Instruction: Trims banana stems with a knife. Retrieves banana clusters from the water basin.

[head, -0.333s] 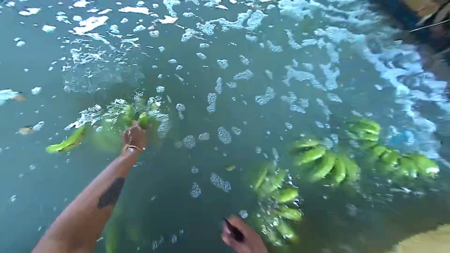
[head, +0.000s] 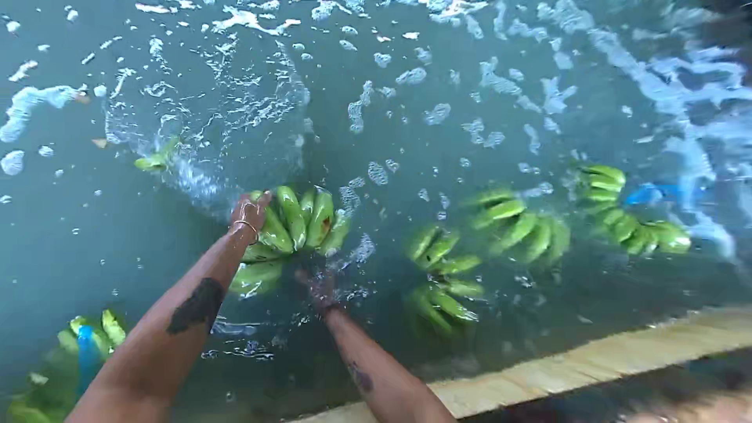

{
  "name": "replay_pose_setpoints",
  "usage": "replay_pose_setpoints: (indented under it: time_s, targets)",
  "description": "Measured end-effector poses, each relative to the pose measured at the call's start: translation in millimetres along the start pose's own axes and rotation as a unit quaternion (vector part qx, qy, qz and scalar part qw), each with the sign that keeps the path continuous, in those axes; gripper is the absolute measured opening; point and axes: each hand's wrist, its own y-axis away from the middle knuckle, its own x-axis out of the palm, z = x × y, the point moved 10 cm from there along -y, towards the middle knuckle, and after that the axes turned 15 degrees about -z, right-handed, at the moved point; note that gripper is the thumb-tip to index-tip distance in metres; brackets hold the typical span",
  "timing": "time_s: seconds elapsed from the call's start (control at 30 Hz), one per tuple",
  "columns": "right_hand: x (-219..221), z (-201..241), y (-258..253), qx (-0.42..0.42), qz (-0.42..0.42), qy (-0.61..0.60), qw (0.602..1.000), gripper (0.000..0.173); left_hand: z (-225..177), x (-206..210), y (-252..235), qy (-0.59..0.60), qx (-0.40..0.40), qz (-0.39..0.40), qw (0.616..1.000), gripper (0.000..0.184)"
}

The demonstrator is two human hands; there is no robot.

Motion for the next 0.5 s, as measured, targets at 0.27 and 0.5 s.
replay_pose_setpoints:
  time_s: [0.27, 0.5]
  targets:
    - [16.0, 53.7, -1.5, -0.062, 0.043, -0.082, 0.994, 0.077, 62.0, -1.6, 15.6, 0.21, -0.235, 0.064, 0.947, 0.049]
    - [74.5, 112.9, 24.3, -0.238, 0.231, 0.292, 0.897, 0.08, 135.6, -46.5, 32.2, 0.322, -0.15, 0.019, 0.935, 0.069]
